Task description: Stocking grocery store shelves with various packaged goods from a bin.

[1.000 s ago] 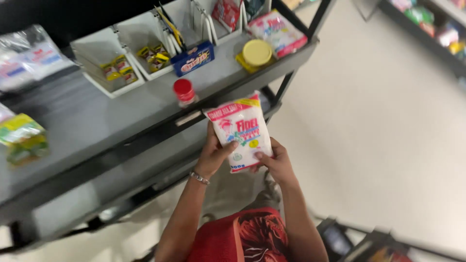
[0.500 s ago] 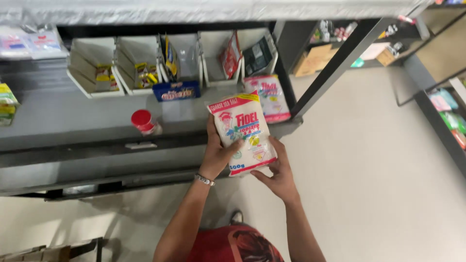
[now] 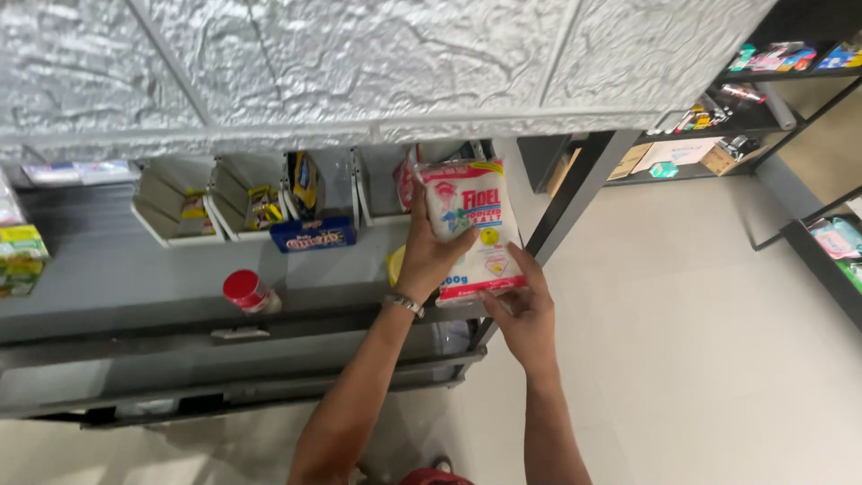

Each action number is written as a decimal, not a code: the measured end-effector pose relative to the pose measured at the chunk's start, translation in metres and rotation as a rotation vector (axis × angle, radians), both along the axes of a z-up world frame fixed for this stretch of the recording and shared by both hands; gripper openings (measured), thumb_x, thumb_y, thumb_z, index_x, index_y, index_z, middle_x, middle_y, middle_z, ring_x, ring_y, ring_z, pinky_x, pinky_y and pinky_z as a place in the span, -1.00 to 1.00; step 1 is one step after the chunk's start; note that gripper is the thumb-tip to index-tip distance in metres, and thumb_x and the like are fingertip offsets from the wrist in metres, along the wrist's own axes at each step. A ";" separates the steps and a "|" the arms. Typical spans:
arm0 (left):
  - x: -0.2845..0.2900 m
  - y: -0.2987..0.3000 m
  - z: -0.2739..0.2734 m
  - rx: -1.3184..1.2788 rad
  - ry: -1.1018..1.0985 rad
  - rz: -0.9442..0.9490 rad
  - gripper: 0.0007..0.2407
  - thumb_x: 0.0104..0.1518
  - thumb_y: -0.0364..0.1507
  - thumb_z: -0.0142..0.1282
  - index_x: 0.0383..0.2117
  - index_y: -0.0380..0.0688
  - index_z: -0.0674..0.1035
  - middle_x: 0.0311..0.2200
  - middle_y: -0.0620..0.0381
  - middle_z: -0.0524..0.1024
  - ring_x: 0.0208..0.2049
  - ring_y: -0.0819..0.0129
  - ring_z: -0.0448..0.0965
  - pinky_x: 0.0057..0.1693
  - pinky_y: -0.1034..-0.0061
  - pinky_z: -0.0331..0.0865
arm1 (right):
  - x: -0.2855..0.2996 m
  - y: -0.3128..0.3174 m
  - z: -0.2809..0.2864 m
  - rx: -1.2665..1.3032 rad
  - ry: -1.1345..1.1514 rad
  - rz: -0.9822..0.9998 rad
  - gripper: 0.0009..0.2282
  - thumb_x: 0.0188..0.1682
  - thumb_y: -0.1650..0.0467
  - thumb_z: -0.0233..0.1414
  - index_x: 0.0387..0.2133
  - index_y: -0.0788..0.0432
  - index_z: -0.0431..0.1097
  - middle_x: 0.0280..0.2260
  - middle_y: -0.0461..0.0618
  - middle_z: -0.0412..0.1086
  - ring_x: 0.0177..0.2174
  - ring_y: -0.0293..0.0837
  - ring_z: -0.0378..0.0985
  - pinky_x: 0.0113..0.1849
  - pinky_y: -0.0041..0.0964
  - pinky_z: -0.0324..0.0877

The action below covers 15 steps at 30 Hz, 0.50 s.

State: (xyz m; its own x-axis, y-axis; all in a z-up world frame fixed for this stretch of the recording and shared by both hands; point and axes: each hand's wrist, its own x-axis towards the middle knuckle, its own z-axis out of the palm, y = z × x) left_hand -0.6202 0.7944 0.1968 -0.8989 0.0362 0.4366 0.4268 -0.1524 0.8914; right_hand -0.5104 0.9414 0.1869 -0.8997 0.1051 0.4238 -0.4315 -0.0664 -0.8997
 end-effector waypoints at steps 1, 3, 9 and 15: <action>-0.004 0.003 0.002 -0.002 0.003 -0.004 -0.11 -0.01 -0.54 0.37 0.42 -0.32 -0.06 0.19 -0.09 0.37 0.12 0.31 0.48 0.19 0.40 0.46 | -0.004 0.003 -0.009 -0.002 0.003 -0.004 -0.33 -0.10 0.70 0.15 0.33 0.23 0.09 0.17 0.10 0.29 0.04 -0.11 0.51 -0.05 -0.25 0.55; -0.010 0.009 0.005 -0.248 -0.023 0.180 -0.17 -0.02 -0.45 0.34 0.38 -0.35 0.04 0.14 -0.17 0.43 0.12 0.13 0.51 0.27 0.31 0.38 | -0.011 0.009 -0.030 0.001 -0.227 -0.054 -0.33 -0.04 0.60 0.16 0.38 0.09 0.11 0.00 0.27 0.46 -0.21 -0.21 0.62 -0.23 -0.37 0.57; -0.017 0.009 -0.091 -0.564 0.087 0.262 -0.46 0.08 -0.42 0.25 0.21 -0.34 0.36 0.33 -0.33 0.15 0.38 -0.24 0.11 0.41 0.13 0.09 | 0.012 -0.023 -0.020 0.544 -0.150 -0.375 -0.49 -0.17 0.53 0.21 0.11 0.09 0.33 0.35 0.20 0.02 -0.47 -0.11 0.66 -0.49 -0.33 0.53; 0.011 0.011 -0.110 -0.546 0.146 0.169 -0.55 0.16 -0.53 0.13 0.22 -0.26 0.40 0.39 -0.36 0.12 0.43 -0.21 0.10 0.45 0.14 0.07 | -0.011 -0.004 -0.048 0.727 0.067 -0.436 -0.59 -0.04 0.53 0.15 0.12 0.10 0.39 0.31 0.14 0.19 -0.16 0.13 0.64 -0.21 -0.14 0.55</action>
